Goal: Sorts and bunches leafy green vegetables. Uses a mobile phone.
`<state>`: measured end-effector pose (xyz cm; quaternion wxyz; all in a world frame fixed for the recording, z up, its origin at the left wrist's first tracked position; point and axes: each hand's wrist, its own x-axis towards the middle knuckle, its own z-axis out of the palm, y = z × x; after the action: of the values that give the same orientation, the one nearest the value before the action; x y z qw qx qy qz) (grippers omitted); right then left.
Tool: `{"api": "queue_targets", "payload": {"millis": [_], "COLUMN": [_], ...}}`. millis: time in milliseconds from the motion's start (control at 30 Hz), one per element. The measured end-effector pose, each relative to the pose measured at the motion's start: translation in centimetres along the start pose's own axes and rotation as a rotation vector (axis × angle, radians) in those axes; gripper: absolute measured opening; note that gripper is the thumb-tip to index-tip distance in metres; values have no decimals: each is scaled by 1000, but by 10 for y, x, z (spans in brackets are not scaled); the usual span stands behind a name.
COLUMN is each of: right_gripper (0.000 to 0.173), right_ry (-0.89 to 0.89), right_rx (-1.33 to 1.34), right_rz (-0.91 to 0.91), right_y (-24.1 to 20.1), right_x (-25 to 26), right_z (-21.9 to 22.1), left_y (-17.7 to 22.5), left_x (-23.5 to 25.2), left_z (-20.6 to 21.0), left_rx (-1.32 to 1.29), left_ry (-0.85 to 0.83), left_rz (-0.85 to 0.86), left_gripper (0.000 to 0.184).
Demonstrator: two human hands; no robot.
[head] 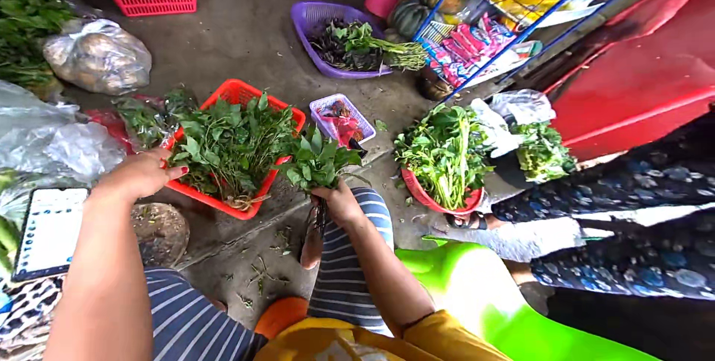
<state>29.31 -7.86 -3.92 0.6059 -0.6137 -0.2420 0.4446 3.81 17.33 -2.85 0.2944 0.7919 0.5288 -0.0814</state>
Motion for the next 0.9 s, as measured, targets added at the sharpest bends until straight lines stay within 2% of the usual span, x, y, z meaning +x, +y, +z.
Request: {"api": "queue_targets", "payload": {"millis": [100,433,733,900], "right_gripper": [12,12,12,10], "right_ry": [14,-27,-36,-7], "right_rx": [-22,-24,-41,-89], "right_rz": [22,62,107,69], "right_y": [-3,-5,-8,-7], "right_x": [-2,0,-2,-2], "right_z": [0,-1,2,0], "left_y": [-8,-13,-8,5], "left_x": [13,24,17,5], "left_z": [7,9,8,9], "left_rx": [-21,14,35,16], "left_ry": [18,-40,-62,-69], "left_rz": [59,46,39,6], "left_gripper": [52,56,54,59]}}
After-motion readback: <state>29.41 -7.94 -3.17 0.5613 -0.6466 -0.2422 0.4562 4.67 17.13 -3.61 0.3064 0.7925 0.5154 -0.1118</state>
